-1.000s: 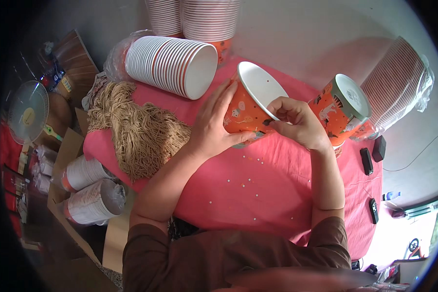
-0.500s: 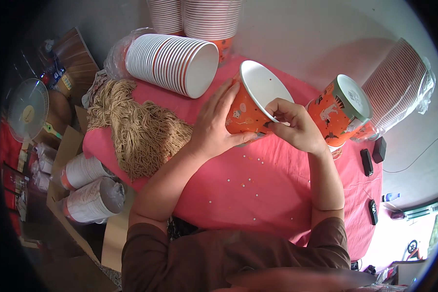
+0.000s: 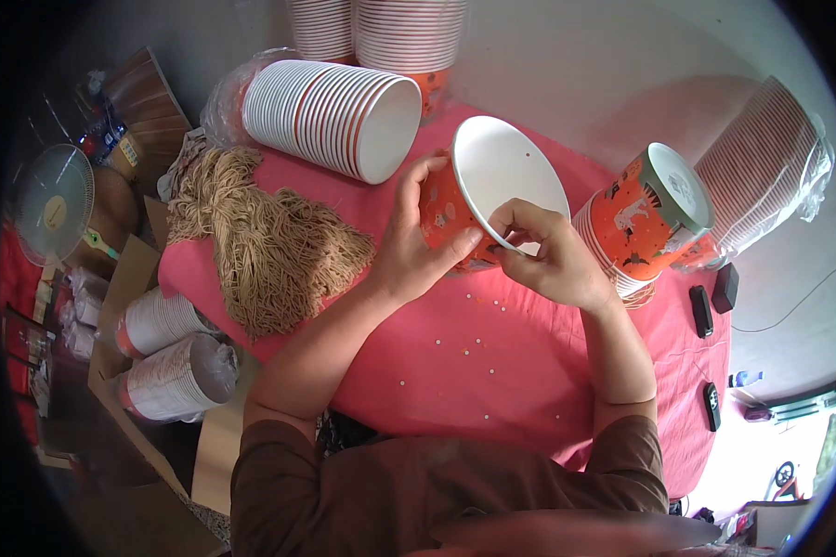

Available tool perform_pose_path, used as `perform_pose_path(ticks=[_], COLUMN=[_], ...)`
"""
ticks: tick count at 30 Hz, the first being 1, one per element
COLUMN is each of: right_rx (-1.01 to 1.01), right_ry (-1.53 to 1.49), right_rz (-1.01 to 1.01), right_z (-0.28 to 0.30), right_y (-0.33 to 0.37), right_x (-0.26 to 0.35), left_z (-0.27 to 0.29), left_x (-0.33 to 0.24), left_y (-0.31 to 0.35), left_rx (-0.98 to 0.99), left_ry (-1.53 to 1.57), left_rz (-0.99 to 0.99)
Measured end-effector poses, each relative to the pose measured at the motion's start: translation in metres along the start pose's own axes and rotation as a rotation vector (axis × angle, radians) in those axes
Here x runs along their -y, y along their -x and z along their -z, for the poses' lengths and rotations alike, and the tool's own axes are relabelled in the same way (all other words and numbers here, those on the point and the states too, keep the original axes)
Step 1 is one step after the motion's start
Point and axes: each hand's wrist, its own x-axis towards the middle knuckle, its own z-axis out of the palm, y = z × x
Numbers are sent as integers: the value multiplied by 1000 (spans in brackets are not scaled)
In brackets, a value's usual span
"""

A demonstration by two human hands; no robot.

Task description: Attaching string handles to decorative paper buckets.

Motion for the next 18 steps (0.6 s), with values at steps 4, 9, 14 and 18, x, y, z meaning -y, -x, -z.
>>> perform_pose_path(ticks=[4, 9, 14, 18], right_rx=[7, 3, 8, 8], right_ry=[-7, 6, 24, 8], right_rz=[-25, -17, 3, 1], right_z=[-1, -2, -2, -2], right_y=[0, 0, 1, 0], right_x=[2, 0, -4, -2], left_z=[0, 0, 0, 0], left_x=[0, -2, -4, -5], left_y=[0, 0, 0, 0], left_rx=[6, 29, 36, 37], left_ry=[39, 34, 47, 66], left_rz=[7, -5, 5, 28])
